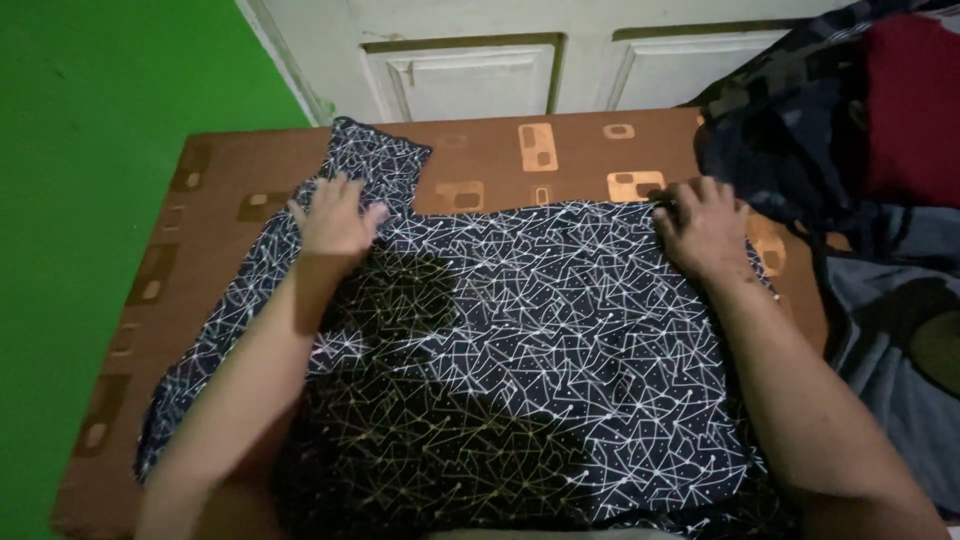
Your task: The person irons a black and white patterned shirt on a brown table, smoothing the fabric and using a green iron to press the sleeves, body, and collar. The shirt is then folded in half and ironed again before being folded into a compact rectangle.
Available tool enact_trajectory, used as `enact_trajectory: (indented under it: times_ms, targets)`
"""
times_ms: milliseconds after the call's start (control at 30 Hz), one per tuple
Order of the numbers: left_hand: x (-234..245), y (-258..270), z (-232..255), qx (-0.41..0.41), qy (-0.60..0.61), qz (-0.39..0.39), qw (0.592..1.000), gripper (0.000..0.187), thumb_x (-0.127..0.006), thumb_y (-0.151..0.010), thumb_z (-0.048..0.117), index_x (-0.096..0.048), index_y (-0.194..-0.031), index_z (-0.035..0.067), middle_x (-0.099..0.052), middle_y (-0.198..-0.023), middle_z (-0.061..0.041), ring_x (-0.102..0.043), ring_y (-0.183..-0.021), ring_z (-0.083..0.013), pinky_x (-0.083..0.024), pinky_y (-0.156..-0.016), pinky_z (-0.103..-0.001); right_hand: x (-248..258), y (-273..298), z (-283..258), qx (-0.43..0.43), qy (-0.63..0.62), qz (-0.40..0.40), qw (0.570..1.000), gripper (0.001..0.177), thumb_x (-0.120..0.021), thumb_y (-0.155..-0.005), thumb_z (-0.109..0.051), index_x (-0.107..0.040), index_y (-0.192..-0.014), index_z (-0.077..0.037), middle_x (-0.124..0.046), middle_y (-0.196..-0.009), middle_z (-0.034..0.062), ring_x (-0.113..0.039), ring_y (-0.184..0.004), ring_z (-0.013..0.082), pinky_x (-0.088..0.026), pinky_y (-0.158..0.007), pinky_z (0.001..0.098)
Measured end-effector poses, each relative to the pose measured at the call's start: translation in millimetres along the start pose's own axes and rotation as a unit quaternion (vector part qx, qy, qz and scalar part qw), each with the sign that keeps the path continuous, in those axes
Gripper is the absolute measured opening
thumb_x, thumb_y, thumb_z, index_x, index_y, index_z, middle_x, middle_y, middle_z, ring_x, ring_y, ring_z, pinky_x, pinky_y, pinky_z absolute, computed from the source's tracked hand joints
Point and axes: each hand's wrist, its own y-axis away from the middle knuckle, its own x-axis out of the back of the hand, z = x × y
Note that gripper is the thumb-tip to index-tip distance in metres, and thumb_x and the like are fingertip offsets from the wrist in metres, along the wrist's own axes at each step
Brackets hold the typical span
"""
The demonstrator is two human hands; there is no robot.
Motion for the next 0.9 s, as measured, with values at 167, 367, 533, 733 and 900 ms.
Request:
enact_trajectory:
  times_ms: [167,367,533,733,900]
  targets:
    - [65.7,17.2,23.7,0.052,0.068,-0.184,0.979,0.062,-0.031,-0.106,0.062,-0.024,-0.163,0.036,-0.007,-0.174,-0.009,-0.001,-0.159,-0.0351,0.001,-0.12,-0.073,-17.3,-1.9,10.6,-0.019,0.011,0.04,0.999,0.031,-0.062,-0.105,-0.044,-0.063,-0.122,-0.018,-0.053,-0.124,0.0081,-0.051,-0.127,0.0348,-0.042,-0.099,0.0593]
    - [65.7,2.2,10.5,0.154,0.186,-0.011,0.97,0.048,-0.051,-0.11,0.035,-0.048,-0.154,0.014,-0.034,-0.157,-0.025,-0.036,-0.144,-0.0475,-0.031,-0.113,-0.069,-14.7,-2.8,13.2,-0.085,0.048,0.031,0.995,0.036,-0.066,-0.099,-0.045,-0.063,-0.118,-0.015,-0.057,-0.121,0.0109,-0.055,-0.118,0.0367,-0.048,-0.091,0.0588]
    - [1.3,3.1,-109.0,0.229,0.059,-0.06,0.97,0.044,-0.068,-0.097,0.052,-0.069,-0.129,0.023,-0.059,-0.127,-0.009,-0.057,-0.12,-0.0402,-0.046,-0.094,-0.061,-17.2,-5.7,24.3,-0.103,0.039,0.021,0.994,0.038,-0.064,-0.101,-0.049,-0.065,-0.114,-0.014,-0.057,-0.12,0.0129,-0.052,-0.118,0.0392,-0.045,-0.09,0.0603]
    - [13.1,24.1,-98.3,0.265,0.129,0.001,0.956,0.027,-0.079,-0.093,0.036,-0.067,-0.1,0.013,-0.061,-0.111,-0.014,-0.063,-0.112,-0.042,-0.049,-0.093,-0.052,-26.9,-7.6,30.5,-0.095,0.008,0.053,0.994,0.041,-0.066,-0.103,-0.046,-0.062,-0.114,-0.006,-0.054,-0.12,0.0171,-0.049,-0.118,0.0421,-0.042,-0.092,0.0633]
    - [19.0,29.3,-69.7,0.241,0.089,0.062,0.964,0.059,-0.074,-0.101,0.015,-0.04,-0.147,0.0,-0.041,-0.145,-0.037,-0.05,-0.126,-0.056,-0.044,-0.098,-0.061,-15.9,-4.0,20.0,-0.094,0.01,0.071,0.993,0.035,-0.073,-0.097,-0.039,-0.063,-0.111,-0.008,-0.055,-0.115,0.0147,-0.05,-0.115,0.0416,-0.044,-0.091,0.0633]
